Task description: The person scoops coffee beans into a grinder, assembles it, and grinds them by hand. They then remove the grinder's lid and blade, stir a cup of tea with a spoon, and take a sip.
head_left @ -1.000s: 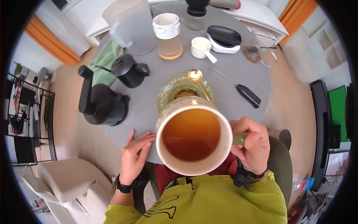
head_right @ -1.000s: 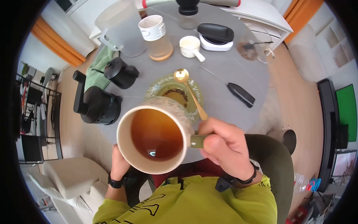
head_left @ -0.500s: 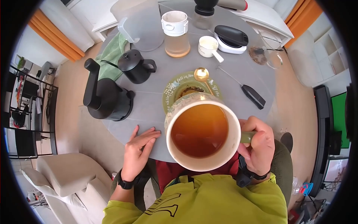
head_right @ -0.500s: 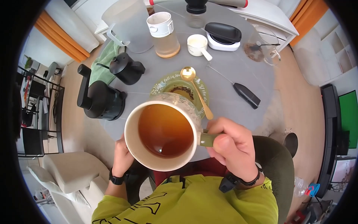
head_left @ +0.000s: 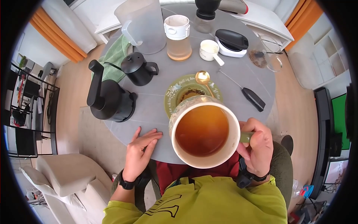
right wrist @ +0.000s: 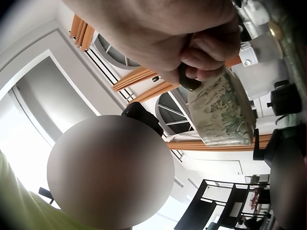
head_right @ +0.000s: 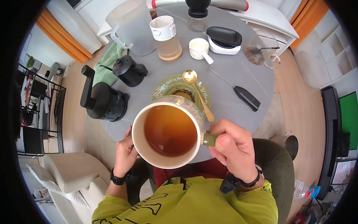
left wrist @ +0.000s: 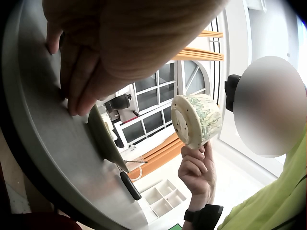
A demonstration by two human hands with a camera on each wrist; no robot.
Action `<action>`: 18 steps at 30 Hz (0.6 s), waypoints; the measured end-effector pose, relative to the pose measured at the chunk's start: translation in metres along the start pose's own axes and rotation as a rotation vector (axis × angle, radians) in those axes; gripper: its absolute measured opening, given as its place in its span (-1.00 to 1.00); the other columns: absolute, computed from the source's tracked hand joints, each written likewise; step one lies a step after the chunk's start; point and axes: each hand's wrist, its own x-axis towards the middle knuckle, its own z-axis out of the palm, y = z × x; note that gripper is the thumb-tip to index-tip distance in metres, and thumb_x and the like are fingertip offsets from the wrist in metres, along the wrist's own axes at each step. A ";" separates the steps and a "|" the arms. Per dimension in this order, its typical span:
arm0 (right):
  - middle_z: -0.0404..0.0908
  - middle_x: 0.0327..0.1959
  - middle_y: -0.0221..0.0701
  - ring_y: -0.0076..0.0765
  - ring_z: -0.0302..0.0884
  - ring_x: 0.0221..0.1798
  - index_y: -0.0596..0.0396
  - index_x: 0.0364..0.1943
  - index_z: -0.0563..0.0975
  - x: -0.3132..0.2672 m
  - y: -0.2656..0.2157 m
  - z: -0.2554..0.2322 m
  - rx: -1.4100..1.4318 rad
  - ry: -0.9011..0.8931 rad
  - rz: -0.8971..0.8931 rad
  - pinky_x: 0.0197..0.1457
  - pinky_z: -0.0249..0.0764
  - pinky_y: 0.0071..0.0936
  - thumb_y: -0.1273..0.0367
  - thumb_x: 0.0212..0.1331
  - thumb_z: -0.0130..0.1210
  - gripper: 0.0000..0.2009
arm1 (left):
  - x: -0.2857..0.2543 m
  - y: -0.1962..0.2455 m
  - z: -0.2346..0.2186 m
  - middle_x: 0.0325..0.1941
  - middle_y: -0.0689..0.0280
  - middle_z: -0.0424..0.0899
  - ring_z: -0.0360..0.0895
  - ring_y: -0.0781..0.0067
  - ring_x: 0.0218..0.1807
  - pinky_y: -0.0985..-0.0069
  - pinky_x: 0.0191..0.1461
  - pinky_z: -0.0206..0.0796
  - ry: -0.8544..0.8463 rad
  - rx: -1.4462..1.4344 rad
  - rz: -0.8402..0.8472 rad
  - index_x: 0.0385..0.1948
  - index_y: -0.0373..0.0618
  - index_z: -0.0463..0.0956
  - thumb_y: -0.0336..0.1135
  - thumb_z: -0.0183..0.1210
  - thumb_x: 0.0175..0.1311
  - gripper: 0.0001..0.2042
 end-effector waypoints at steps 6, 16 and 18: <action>0.35 -0.56 -0.48 -0.75 0.07 -0.68 0.18 -0.44 0.38 -0.001 0.003 -0.002 -0.008 -0.029 0.000 -0.62 -0.04 -0.67 0.00 0.43 -0.05 -0.51 | 0.000 -0.002 0.000 -0.07 0.24 0.75 0.60 0.24 0.19 0.06 0.50 -0.04 -0.001 0.004 -0.003 -0.15 -0.15 0.67 -0.45 0.11 0.35 -0.83; 0.33 -0.59 -0.48 -0.73 0.10 -0.67 0.20 -0.45 0.39 -0.003 0.002 0.001 -0.011 -0.014 0.017 -0.61 -0.04 -0.66 -0.07 0.38 -0.02 -0.46 | 0.000 0.000 -0.001 -0.05 0.24 0.74 0.58 0.23 0.20 0.05 0.52 -0.05 -0.009 0.001 0.010 -0.13 -0.15 0.67 -0.45 0.11 0.36 -0.82; 0.32 -0.59 -0.47 -0.73 0.11 -0.67 0.20 -0.46 0.39 -0.003 0.003 0.000 -0.009 -0.012 0.018 -0.61 -0.04 -0.66 -0.08 0.38 -0.01 -0.45 | -0.001 -0.002 -0.001 -0.05 0.24 0.74 0.58 0.23 0.20 0.05 0.52 -0.05 -0.016 0.014 0.012 -0.13 -0.15 0.67 -0.45 0.10 0.36 -0.82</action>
